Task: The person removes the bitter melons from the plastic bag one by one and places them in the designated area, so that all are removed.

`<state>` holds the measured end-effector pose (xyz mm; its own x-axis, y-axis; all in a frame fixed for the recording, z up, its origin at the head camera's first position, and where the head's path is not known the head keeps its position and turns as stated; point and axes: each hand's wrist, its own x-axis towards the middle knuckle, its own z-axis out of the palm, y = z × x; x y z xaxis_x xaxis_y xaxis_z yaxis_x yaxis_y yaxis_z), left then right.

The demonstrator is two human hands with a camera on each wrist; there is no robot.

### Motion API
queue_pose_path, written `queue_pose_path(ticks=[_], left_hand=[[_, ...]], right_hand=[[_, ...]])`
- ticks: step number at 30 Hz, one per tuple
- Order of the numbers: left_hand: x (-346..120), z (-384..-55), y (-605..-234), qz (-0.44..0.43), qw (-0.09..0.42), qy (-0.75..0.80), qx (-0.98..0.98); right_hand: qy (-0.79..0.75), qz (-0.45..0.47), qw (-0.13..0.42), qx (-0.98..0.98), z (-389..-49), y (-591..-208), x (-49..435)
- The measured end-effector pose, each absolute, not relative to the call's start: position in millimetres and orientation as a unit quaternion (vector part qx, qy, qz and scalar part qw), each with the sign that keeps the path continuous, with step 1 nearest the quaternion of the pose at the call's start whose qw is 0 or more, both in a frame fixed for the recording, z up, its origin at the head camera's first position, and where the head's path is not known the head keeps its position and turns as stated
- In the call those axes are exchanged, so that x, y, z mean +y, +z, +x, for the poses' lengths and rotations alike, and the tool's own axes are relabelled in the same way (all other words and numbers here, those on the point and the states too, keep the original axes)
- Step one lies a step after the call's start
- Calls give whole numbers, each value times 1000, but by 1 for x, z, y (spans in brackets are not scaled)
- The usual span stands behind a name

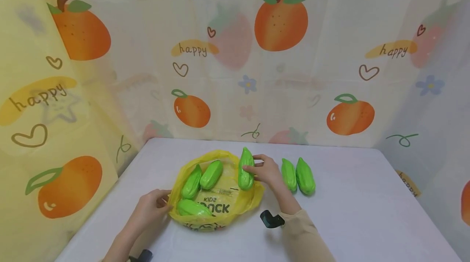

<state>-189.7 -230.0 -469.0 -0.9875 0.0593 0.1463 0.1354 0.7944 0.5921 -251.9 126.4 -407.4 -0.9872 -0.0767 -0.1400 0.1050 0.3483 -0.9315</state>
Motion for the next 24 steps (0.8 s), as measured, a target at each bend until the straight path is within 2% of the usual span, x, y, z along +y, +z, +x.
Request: queue_pose_path(ticks=[11, 24], left_hand=[[-230, -190, -469, -48, 55, -316, -946], [-230, -191, -471, -52, 59, -319, -945]], right_hand=[[-567, 21, 89, 819, -247, -401, 146], [-564, 39, 72, 822, -248, -401, 174]])
